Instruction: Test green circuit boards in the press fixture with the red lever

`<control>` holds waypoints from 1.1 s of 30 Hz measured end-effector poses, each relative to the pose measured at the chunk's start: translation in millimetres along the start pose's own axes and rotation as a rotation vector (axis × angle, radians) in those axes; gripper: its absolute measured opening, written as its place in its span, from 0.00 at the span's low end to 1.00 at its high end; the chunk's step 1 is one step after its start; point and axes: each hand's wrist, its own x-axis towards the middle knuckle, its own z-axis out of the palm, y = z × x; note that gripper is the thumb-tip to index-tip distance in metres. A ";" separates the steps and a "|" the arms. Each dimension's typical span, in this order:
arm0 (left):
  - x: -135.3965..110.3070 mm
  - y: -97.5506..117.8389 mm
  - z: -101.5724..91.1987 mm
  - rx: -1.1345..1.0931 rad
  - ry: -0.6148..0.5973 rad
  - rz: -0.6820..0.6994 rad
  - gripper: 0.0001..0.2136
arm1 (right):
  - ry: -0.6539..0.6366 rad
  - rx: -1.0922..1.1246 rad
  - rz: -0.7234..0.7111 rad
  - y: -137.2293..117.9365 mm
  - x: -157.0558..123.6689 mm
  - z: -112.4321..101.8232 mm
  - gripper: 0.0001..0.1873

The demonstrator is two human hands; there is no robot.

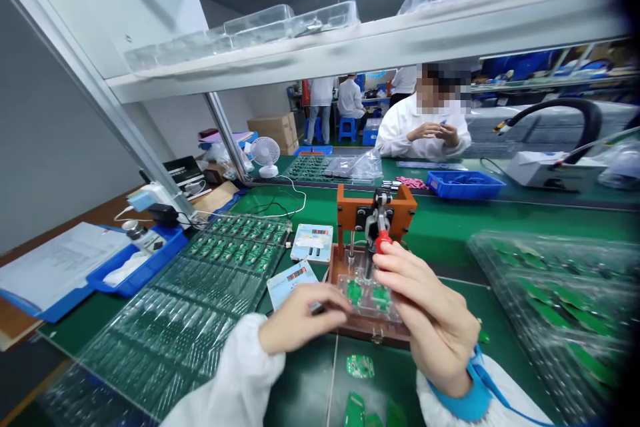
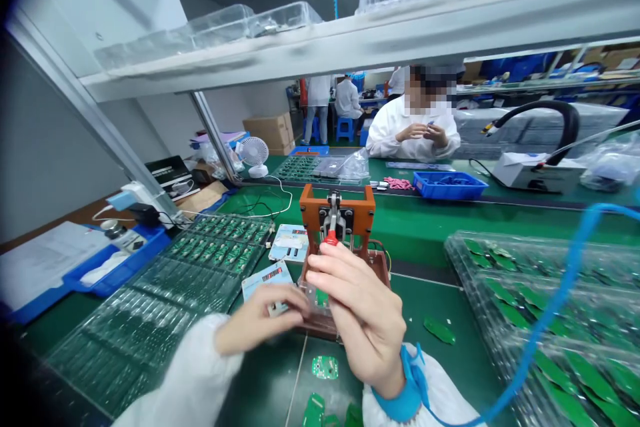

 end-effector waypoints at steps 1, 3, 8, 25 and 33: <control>4.4 -0.8 -18.5 0.141 0.025 -0.054 0.09 | 0.005 0.006 0.003 0.6 0.1 0.1 0.27; 15.5 -10.4 -49.4 0.462 -0.015 -0.163 0.16 | 0.005 0.011 0.008 0.8 1.6 0.3 0.27; 46.0 -49.6 -76.8 0.989 -0.379 -0.559 0.56 | 0.012 0.002 -0.012 -2.6 8.5 -1.1 0.26; 46.8 -71.7 -77.9 0.979 -0.522 -0.564 0.61 | 0.037 0.003 -0.016 -2.2 9.0 1.4 0.26; 41.3 -56.9 -96.0 1.042 -0.526 -0.638 0.62 | 0.020 -0.002 -0.028 -2.0 7.9 0.7 0.27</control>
